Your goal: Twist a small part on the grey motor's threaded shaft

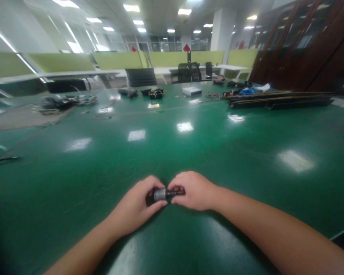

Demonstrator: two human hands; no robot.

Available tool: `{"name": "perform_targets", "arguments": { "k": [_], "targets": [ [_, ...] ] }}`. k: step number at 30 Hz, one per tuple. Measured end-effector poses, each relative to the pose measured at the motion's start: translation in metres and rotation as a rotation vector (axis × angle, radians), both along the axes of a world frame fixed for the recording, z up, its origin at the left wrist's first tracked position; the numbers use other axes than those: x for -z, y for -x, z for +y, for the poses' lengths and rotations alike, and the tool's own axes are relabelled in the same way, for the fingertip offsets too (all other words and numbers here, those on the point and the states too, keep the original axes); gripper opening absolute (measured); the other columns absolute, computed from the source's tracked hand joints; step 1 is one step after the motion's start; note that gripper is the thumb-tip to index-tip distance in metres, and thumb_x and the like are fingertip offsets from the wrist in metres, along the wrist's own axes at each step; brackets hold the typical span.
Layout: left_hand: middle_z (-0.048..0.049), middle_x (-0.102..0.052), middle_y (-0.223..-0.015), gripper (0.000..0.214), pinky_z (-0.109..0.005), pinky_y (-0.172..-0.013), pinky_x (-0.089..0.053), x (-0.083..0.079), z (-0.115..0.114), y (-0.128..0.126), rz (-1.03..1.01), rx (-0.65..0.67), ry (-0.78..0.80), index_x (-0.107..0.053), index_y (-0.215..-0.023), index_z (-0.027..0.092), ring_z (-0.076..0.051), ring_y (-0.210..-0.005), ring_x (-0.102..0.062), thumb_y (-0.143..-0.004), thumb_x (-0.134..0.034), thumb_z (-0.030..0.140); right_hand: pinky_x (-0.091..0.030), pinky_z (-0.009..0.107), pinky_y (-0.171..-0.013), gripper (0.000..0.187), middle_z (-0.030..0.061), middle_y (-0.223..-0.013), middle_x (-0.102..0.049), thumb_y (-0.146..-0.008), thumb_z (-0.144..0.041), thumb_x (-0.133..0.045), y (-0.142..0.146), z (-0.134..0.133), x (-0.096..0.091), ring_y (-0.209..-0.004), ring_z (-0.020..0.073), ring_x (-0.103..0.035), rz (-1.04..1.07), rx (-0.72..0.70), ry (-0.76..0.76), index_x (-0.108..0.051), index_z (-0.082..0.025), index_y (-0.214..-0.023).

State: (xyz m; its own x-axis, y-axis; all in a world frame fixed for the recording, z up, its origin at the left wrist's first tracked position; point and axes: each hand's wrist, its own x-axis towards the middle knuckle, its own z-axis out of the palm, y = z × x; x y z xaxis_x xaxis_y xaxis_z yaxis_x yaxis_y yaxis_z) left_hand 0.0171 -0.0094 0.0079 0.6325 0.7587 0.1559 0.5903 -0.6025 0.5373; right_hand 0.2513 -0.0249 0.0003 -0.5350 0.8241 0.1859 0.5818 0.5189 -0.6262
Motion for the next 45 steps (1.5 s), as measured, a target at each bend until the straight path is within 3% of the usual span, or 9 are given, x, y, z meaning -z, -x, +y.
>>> {"name": "perform_targets", "arguments": {
  "k": [6,12,22,45],
  "targets": [
    [-0.0028,-0.067,-0.095,0.028,-0.033,-0.073,-0.047,-0.0016,0.0005,-0.0006,0.01,0.001,0.014,-0.065,-0.1,0.023,-0.022,-0.085,-0.062,-0.078,-0.078,0.032,-0.043,0.025,-0.07,0.013,0.0008,-0.084,-0.068,-0.081,-0.019,-0.073,0.0025,-0.0008,0.0032,-0.075,0.0142,-0.059,0.017,0.011,-0.006,-0.072,-0.019,-0.095],
    [-0.0026,-0.067,-0.093,0.014,-0.033,-0.075,-0.046,-0.0045,0.0004,0.0001,-0.001,0.027,0.032,-0.065,-0.1,0.023,-0.021,-0.083,-0.061,-0.091,-0.064,0.034,-0.043,0.026,-0.072,0.013,0.0012,-0.084,-0.067,-0.084,-0.02,-0.072,0.0012,-0.0009,0.0028,-0.077,0.0145,-0.059,0.023,-0.003,-0.029,-0.073,-0.019,-0.096],
    [-0.0025,-0.067,-0.093,0.016,-0.034,-0.076,-0.045,-0.0032,-0.0004,-0.0012,0.01,0.014,0.035,-0.064,-0.098,0.022,-0.022,-0.085,-0.061,-0.086,-0.069,0.031,-0.042,0.027,-0.073,0.011,0.0017,-0.085,-0.068,-0.083,-0.022,-0.072,0.0045,-0.0002,0.0038,-0.079,0.0157,-0.06,0.012,-0.013,-0.09,-0.073,-0.019,-0.093],
    [-0.0025,-0.068,-0.093,0.018,-0.034,-0.077,-0.045,-0.0036,-0.0002,-0.0004,0.006,0.012,0.043,-0.066,-0.098,0.022,-0.022,-0.085,-0.062,-0.085,-0.071,0.034,-0.042,0.024,-0.068,0.01,0.0005,-0.081,-0.066,-0.082,-0.019,-0.072,-0.0032,-0.003,0.0021,-0.074,0.0132,-0.057,-0.005,0.001,-0.04,-0.073,-0.018,-0.092]
  ]
}}
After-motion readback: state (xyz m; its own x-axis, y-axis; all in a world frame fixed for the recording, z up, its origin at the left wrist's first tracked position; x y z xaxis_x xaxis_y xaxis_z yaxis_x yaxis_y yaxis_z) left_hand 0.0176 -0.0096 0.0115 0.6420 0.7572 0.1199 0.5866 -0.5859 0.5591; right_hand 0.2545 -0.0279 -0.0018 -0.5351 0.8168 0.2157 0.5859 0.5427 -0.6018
